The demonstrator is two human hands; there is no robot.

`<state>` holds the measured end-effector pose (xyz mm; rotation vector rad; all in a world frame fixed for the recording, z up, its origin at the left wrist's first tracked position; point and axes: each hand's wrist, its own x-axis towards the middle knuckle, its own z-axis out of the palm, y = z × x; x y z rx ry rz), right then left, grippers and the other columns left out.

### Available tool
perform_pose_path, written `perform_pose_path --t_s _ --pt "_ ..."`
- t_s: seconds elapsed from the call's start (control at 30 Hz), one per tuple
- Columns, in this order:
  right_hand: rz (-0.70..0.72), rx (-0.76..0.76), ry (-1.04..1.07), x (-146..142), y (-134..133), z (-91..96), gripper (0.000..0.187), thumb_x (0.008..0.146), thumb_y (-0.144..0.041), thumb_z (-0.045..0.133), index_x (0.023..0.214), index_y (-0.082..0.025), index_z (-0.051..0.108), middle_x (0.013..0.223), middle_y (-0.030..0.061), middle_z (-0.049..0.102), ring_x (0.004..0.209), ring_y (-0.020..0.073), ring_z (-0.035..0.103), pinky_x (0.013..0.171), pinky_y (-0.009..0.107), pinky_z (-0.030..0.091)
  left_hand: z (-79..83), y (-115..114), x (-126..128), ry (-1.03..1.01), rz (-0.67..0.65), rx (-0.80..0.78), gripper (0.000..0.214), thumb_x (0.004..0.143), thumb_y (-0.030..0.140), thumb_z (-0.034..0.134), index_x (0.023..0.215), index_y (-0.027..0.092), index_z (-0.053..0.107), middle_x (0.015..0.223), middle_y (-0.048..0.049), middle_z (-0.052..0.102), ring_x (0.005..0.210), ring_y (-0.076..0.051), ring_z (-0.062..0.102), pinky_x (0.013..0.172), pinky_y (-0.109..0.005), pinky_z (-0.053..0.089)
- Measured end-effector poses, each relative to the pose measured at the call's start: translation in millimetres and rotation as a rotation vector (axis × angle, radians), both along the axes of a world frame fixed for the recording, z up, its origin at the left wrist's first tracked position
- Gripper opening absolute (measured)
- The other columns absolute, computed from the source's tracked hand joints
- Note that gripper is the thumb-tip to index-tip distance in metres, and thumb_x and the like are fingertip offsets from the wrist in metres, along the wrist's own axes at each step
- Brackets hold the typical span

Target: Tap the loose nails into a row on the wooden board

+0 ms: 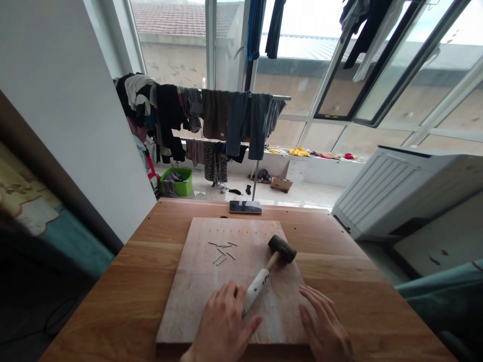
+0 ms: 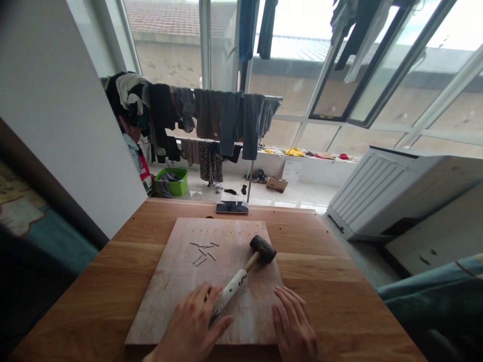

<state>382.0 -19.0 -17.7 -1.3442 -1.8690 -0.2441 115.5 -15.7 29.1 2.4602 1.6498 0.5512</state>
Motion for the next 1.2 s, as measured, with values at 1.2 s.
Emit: perform_pose_path --t_s 1.2 --pt "0.539 -0.699 -0.433 -210.1 192.5 78.5 0.017 0.075 -0.007 0.062 0.086 -0.015 0.073 0.084 0.0128 0.073 0.074 0.0234 0.067 0.062 0.029 0.043 -7.4 18.3 -154.9 -0.444 0.577 -0.214 0.028 0.092 0.05 0.05 0.1 0.031 0.068 0.09 0.0002 0.08 0.089 -0.024 0.077 0.07 -0.023 0.055"
